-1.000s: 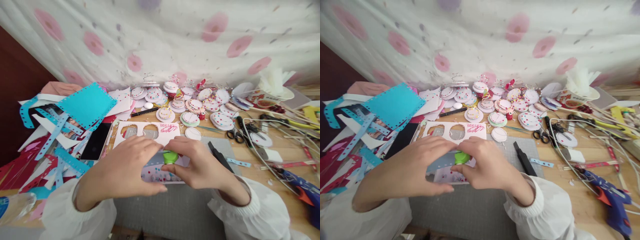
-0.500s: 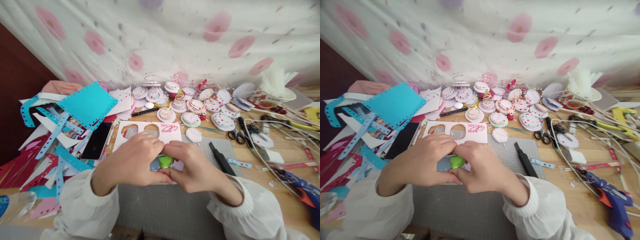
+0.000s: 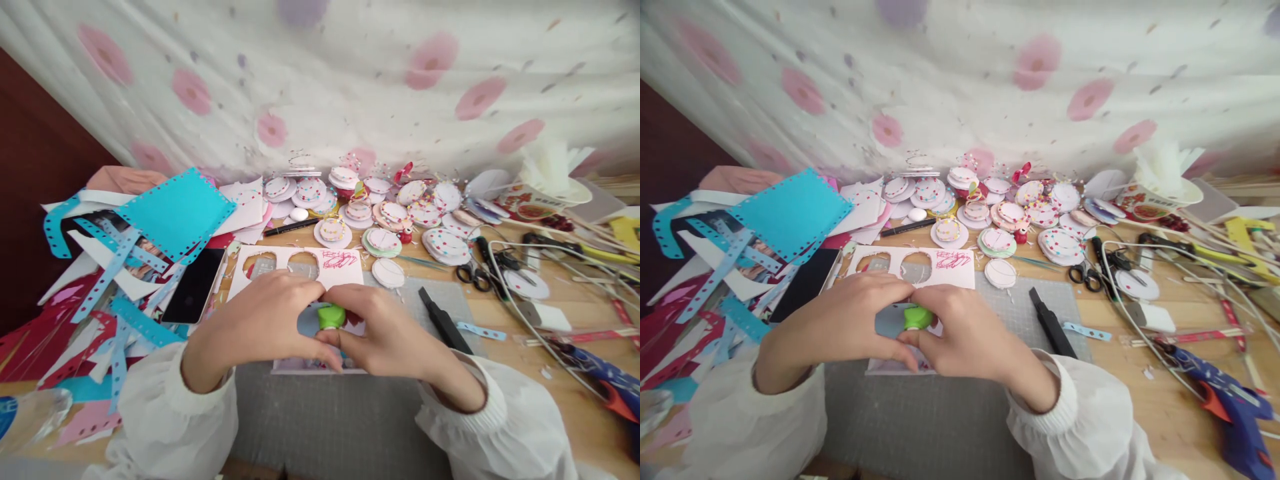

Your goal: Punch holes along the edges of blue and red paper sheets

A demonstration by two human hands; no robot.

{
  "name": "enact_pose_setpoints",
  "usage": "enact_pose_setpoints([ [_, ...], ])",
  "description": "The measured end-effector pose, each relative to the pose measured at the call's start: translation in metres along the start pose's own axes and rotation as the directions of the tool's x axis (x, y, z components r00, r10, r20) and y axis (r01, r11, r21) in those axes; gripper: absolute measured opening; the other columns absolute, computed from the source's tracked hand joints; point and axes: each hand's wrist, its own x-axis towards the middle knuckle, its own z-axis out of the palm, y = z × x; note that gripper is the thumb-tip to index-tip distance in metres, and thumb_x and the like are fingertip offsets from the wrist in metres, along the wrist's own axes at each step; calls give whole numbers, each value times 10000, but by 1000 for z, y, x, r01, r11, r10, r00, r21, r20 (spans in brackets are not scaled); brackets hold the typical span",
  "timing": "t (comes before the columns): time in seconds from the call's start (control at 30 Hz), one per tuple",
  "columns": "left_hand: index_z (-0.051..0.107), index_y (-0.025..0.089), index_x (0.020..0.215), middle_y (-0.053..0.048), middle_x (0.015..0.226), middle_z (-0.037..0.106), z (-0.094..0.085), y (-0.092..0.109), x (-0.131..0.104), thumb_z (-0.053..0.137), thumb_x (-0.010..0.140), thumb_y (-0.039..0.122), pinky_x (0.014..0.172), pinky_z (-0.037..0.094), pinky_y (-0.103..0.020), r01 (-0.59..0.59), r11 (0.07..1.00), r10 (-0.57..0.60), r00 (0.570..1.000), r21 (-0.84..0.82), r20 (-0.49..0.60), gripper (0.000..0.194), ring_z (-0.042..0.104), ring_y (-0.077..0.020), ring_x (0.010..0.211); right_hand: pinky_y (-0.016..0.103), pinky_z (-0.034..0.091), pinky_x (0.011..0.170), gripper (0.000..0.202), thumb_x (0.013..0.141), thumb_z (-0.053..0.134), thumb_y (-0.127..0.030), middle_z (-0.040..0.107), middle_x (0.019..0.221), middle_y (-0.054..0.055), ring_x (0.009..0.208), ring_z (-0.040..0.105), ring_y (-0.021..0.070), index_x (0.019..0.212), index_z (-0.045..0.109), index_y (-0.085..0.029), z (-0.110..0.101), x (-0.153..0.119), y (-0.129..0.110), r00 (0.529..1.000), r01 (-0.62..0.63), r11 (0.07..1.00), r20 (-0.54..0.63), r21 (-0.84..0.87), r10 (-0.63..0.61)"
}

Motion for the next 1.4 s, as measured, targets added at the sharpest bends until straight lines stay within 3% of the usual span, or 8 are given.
enact_pose_setpoints([
  [0.13,598,179,774,-4,751,642,-1,-7,-7,560,877,405,691,394,-294,-4,999,3,1000,42,13,251,601,-187,760,236,290,550,207,832,619,-333,508,681,-28,611,431,113,773,494,-178,-6,-3,-2,998,-64,996,16,-60,65],
  [0.23,584,174,719,2,728,640,0,-11,-9,494,926,258,686,380,-282,-30,997,30,1000,78,-1,240,594,-166,741,239,313,563,210,828,628,-355,535,716,-16,630,450,121,810,520,-176,-9,-5,-3,995,-93,992,35,-87,96],
  [0.5,585,170,718,4,704,624,-1,-10,-9,508,921,262,667,372,-278,-57,997,58,998,57,-14,236,583,-164,723,241,367,594,227,842,621,-345,592,785,-10,678,504,126,1004,584,-192,-14,-8,-2,992,-106,994,80,41,102],
  [0.6,592,173,718,6,695,622,-2,-10,-11,498,924,275,663,368,-276,-50,998,50,999,30,-11,248,585,-162,717,237,371,578,218,854,607,-370,575,748,-20,660,510,122,984,581,-197,-17,-9,-2,988,-133,987,93,94,124],
  [0.77,594,178,733,11,718,633,-1,-13,-13,503,921,290,666,367,-271,-12,1000,11,998,16,66,237,603,-166,736,246,370,592,191,813,658,-336,590,766,-8,675,516,131,907,583,-188,-16,-10,-2,985,-151,988,84,16,149],
  [0.93,593,176,713,1,699,632,2,-13,-12,505,916,287,642,357,-271,8,1000,-11,991,24,130,247,613,-182,727,260,356,568,248,817,650,-363,619,757,17,653,522,151,977,610,-177,-16,-11,-1,959,-207,977,184,-60,215],
  [1.2,620,178,715,-22,700,645,2,-8,-9,486,911,258,616,353,-273,16,999,-23,990,50,136,251,616,-196,722,252,360,560,303,876,578,-414,631,748,15,643,542,146,1072,580,-182,-12,-10,-2,959,-211,977,199,22,202],
  [1.4,573,178,701,-3,683,628,3,-13,-13,495,920,284,624,349,-263,5,999,-12,987,47,159,255,604,-186,709,254,372,565,240,897,543,-399,615,749,3,639,543,143,1021,548,-194,-20,-13,2,966,-206,979,164,13,201],
])
